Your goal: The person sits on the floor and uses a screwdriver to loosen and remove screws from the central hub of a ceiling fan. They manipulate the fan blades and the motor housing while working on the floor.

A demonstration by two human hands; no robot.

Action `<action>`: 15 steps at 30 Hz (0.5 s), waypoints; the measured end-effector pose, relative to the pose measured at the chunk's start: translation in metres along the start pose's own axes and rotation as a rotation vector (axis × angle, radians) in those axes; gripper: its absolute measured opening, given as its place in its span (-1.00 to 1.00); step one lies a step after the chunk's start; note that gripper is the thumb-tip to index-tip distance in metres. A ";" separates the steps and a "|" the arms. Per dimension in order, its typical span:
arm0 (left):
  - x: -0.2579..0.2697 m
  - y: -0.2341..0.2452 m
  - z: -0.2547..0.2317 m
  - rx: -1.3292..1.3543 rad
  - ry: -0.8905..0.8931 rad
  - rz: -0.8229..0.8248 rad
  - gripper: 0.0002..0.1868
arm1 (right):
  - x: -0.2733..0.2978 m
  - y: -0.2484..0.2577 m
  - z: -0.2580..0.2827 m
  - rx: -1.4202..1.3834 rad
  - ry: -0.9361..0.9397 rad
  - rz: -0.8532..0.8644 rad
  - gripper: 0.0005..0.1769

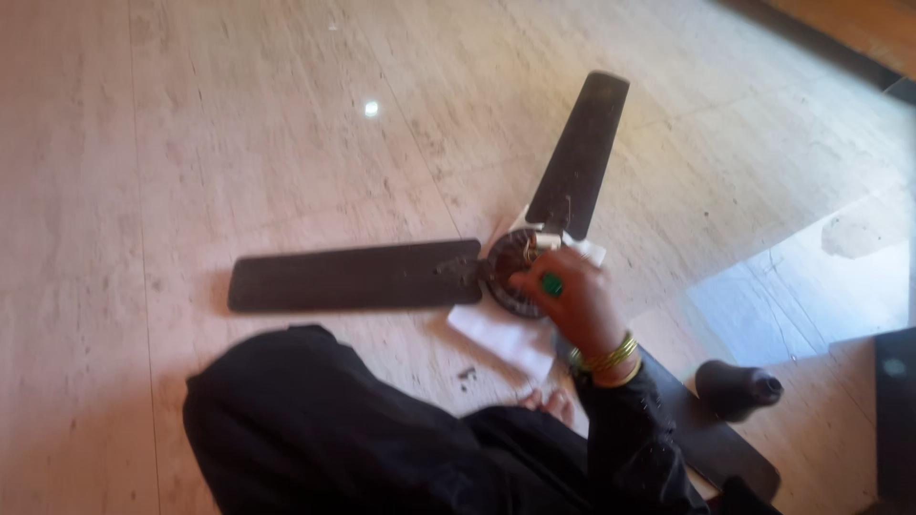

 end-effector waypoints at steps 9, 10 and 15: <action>-0.030 0.096 0.052 -0.156 -0.151 -0.384 -0.34 | 0.045 0.141 -0.132 0.360 -0.232 -0.395 -0.57; -0.049 0.132 0.033 -0.155 -0.260 -0.518 -0.33 | 0.051 0.150 -0.140 0.380 -0.219 -0.458 -0.61; -0.116 0.285 -0.143 -0.090 -0.774 -0.919 -0.38 | 0.084 0.195 -0.160 0.201 -0.182 -0.738 -0.86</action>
Point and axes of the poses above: each hand's wrist, its own x-axis away from the middle knuckle, its own y-axis out of the back of the hand, z = x × y, the point moved 7 cm from there along -x, towards the middle knuckle, and after that the axes turned 4 degrees about -z, right-handed, at the moved point
